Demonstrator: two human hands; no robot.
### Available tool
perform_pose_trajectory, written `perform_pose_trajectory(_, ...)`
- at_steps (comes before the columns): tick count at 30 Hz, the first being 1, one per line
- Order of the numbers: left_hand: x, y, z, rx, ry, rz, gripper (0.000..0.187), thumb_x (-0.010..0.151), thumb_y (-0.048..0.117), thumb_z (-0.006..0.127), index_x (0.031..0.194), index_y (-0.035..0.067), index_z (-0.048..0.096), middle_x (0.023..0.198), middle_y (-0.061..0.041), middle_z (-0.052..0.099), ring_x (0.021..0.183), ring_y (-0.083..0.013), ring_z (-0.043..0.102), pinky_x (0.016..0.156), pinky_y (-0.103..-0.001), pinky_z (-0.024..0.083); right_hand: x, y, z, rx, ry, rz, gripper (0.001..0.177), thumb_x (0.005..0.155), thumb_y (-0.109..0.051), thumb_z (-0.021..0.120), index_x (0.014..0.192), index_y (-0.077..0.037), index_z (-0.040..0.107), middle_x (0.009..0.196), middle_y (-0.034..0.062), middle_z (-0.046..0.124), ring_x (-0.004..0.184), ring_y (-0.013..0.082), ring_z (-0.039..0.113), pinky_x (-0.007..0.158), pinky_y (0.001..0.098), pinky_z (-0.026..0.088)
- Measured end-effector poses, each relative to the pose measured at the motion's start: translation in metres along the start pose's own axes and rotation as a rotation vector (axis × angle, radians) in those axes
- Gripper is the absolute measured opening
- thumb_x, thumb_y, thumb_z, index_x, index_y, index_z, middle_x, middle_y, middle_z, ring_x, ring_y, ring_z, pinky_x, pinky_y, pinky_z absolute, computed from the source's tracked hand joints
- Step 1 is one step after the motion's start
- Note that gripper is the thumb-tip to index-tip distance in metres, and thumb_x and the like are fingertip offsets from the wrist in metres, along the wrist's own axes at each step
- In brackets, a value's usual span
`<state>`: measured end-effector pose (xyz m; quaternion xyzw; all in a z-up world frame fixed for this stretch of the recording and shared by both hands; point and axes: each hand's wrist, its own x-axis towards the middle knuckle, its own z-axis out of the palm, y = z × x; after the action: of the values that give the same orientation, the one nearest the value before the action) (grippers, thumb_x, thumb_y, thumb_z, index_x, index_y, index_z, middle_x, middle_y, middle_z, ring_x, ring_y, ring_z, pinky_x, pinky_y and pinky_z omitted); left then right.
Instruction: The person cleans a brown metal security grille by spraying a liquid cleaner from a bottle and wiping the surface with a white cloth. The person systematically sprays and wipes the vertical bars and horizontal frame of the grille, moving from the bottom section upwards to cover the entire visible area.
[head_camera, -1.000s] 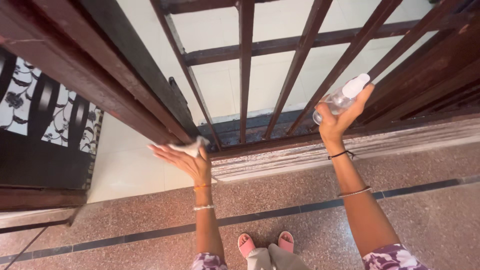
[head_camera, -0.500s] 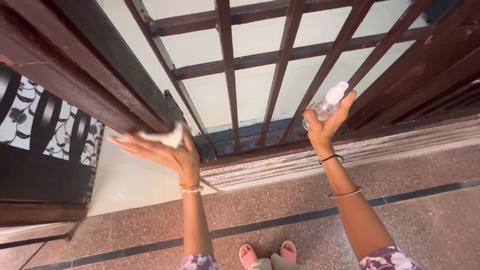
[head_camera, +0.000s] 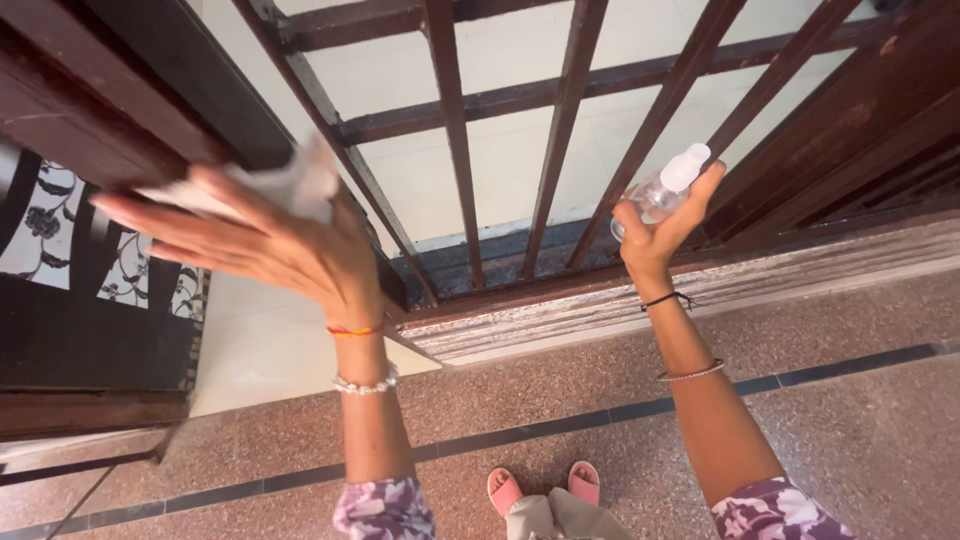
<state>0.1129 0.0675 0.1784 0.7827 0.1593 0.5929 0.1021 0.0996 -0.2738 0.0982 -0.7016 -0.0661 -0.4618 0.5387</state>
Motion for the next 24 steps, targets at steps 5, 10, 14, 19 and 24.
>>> perform_pose_trajectory(5,-0.094,-0.03,0.012,-0.056,-0.078,0.118,0.111,0.107,0.047,0.074,0.168,0.039,-0.019,0.172,-0.016,-0.016,0.162,-0.0362,-0.007,0.135,-0.061,0.004,0.001,-0.003,0.0,0.001,-0.003,0.022,0.064,0.076,-0.014,0.068,0.13,-0.003,0.037,0.107,0.0053,0.04,0.098,0.0174,0.048,0.093,0.031,0.047)
perform_pose_trajectory(10,-0.191,-0.056,0.019,0.264,-0.289,0.233,0.087,0.1,0.012,0.07,0.168,0.036,0.021,0.169,-0.02,-0.024,0.16,-0.0361,-0.021,0.134,-0.063,0.001,-0.001,0.006,0.0,-0.041,0.018,-0.028,0.08,0.076,-0.016,0.071,0.143,0.0,0.031,0.115,0.0067,0.042,0.107,0.0193,0.048,0.102,0.0339,0.044)
perform_pose_trajectory(14,-0.254,-0.071,-0.003,0.138,-0.334,0.178,0.068,0.092,0.029,0.077,0.153,0.029,0.047,0.159,-0.015,0.004,0.141,-0.036,0.013,0.114,-0.063,0.02,-0.003,0.011,-0.002,-0.026,-0.004,0.02,0.071,0.077,-0.017,0.071,0.137,-0.002,0.036,0.109,0.0061,0.042,0.097,0.0182,0.047,0.093,0.0319,0.044)
perform_pose_trajectory(19,-0.346,-0.069,-0.018,-0.149,-0.618,-0.107,0.073,0.091,0.022,0.084,0.155,0.015,0.051,0.119,-0.009,0.054,0.104,-0.025,0.049,0.087,-0.047,0.043,-0.006,0.014,-0.003,-0.045,0.008,0.0,0.078,0.077,-0.017,0.072,0.143,0.0,0.033,0.113,0.0066,0.04,0.107,0.0199,0.046,0.103,0.0329,0.043)
perform_pose_trajectory(24,-0.352,-0.036,0.004,-0.17,-0.707,0.113,0.071,0.091,0.019,0.078,0.152,0.008,0.043,0.141,-0.016,0.06,0.138,-0.0265,0.046,0.119,-0.04,0.043,-0.01,0.022,-0.005,-0.061,0.014,0.004,0.079,0.078,-0.019,0.073,0.143,0.0,0.032,0.117,0.0066,0.041,0.111,0.0203,0.046,0.106,0.0326,0.041)
